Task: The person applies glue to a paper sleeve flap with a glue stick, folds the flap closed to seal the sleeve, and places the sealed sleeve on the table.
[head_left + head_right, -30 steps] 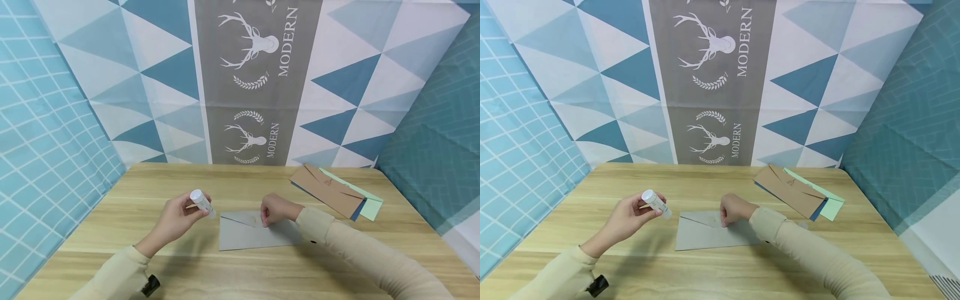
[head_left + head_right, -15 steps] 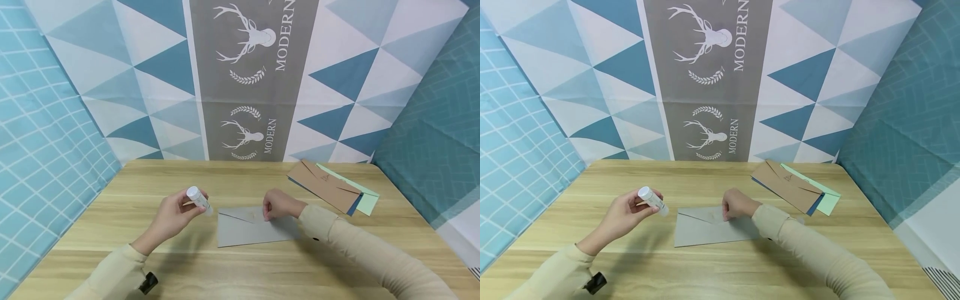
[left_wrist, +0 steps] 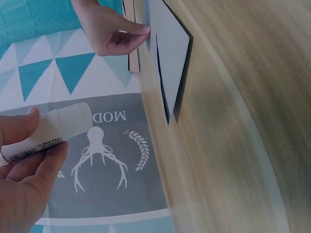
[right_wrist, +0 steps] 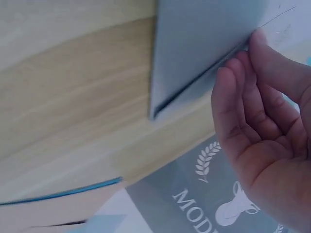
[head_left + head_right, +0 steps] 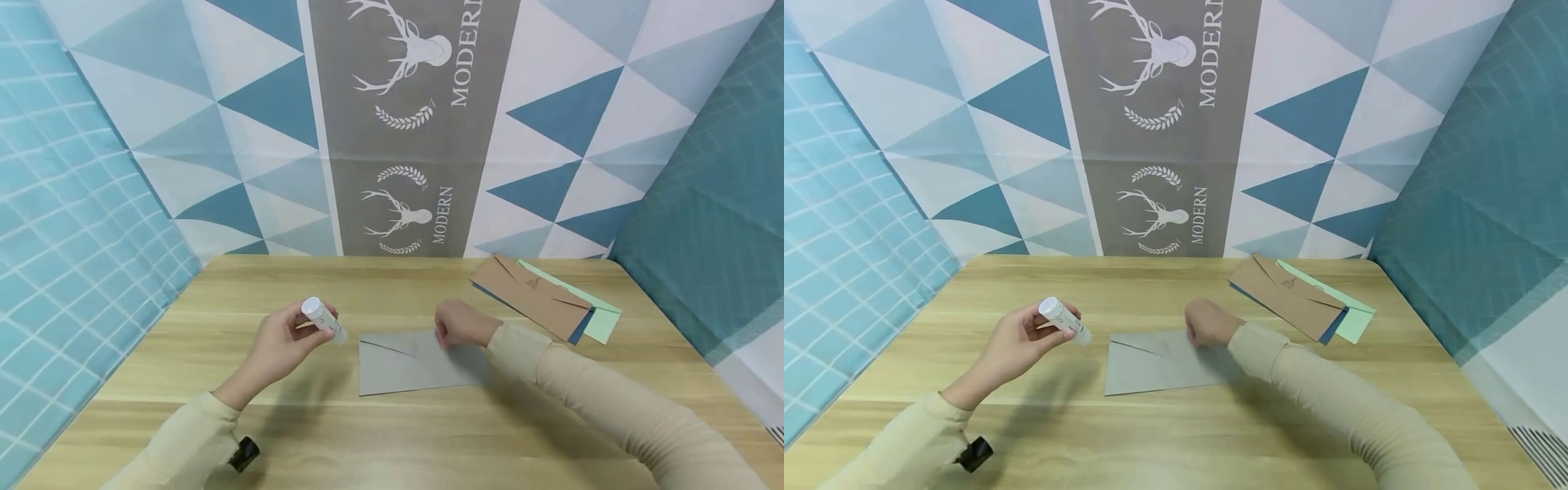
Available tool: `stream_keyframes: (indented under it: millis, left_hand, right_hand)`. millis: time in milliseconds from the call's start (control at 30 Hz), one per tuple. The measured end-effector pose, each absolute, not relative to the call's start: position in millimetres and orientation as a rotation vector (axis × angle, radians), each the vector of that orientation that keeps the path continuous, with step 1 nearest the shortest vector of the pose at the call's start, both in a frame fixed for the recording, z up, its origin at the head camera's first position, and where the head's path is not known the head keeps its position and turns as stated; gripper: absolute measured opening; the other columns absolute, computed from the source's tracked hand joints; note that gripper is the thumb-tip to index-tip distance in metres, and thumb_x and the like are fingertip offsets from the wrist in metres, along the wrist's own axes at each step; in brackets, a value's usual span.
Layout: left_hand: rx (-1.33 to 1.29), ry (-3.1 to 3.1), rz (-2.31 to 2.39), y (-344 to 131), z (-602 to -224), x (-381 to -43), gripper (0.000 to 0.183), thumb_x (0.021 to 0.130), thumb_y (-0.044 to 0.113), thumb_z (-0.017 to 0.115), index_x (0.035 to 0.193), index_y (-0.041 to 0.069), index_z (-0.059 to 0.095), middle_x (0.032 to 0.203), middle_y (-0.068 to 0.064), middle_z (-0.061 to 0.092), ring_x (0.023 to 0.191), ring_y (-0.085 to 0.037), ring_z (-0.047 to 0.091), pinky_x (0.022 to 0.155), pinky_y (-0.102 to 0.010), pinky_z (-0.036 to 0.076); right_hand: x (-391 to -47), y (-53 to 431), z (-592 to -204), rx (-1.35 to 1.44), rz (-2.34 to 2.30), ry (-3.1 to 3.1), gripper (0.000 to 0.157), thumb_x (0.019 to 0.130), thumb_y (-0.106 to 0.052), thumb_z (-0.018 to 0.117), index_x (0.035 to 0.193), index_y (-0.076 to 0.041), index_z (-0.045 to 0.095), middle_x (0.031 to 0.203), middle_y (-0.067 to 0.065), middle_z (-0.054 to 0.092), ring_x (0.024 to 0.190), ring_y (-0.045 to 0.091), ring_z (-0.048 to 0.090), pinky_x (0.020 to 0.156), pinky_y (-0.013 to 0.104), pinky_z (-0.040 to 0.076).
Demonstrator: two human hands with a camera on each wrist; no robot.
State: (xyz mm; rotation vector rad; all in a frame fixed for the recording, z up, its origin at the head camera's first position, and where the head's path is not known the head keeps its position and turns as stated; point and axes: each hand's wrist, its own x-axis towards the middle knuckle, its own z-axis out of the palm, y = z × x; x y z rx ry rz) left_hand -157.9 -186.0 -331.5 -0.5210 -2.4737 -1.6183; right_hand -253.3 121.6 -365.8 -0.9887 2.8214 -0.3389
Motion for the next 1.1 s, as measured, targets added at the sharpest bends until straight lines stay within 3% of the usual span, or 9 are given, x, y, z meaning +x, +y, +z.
stream_keyframes:
  millis: [167, 333, 700, 1100]
  left_hand:
    - [-0.529, -2.458, -1.622, -187, -329, -158, 0.03, 0.081, 0.001, 0.073, 0.11, 0.003, 0.064, 0.113, -0.019, 0.069, 0.096, 0.006, 0.066, 0.085, -0.024, 0.058]
    - [-0.547, -2.437, -1.592, -188, -327, -158, 0.03, 0.08, 0.0, 0.074, 0.109, 0.003, 0.065, 0.111, -0.016, 0.069, 0.096, 0.005, 0.065, 0.086, -0.024, 0.058]
    - [-0.567, -2.428, -1.626, -187, -330, -157, 0.03, 0.08, -0.002, 0.073, 0.109, 0.002, 0.064, 0.111, -0.021, 0.069, 0.095, 0.006, 0.065, 0.085, -0.025, 0.058]
    - [-0.537, -2.428, -1.593, -193, -328, -159, 0.03, 0.081, 0.002, 0.073, 0.11, 0.004, 0.065, 0.111, -0.016, 0.07, 0.095, 0.006, 0.066, 0.086, -0.024, 0.058]
  right_hand:
    - [-253, 104, -358, -0.989, -0.338, 2.773, 0.018, 0.067, -0.007, 0.085, 0.058, -0.011, 0.07, 0.058, -0.004, 0.066, 0.055, 0.002, 0.05, 0.054, 0.014, 0.043]
    - [-247, 82, -359, -0.99, -0.406, 2.702, 0.016, 0.068, -0.014, 0.086, 0.061, -0.015, 0.072, 0.06, -0.007, 0.066, 0.057, 0.002, 0.051, 0.054, 0.015, 0.043]
    - [-240, 57, -365, -0.976, -0.472, 2.684, 0.015, 0.068, -0.006, 0.085, 0.059, -0.008, 0.072, 0.059, 0.0, 0.068, 0.053, 0.002, 0.049, 0.051, 0.013, 0.042]
    - [-248, 41, -354, -0.886, -0.395, 2.645, 0.016, 0.067, -0.008, 0.086, 0.058, -0.01, 0.073, 0.054, -0.002, 0.065, 0.049, 0.004, 0.048, 0.05, 0.014, 0.038]
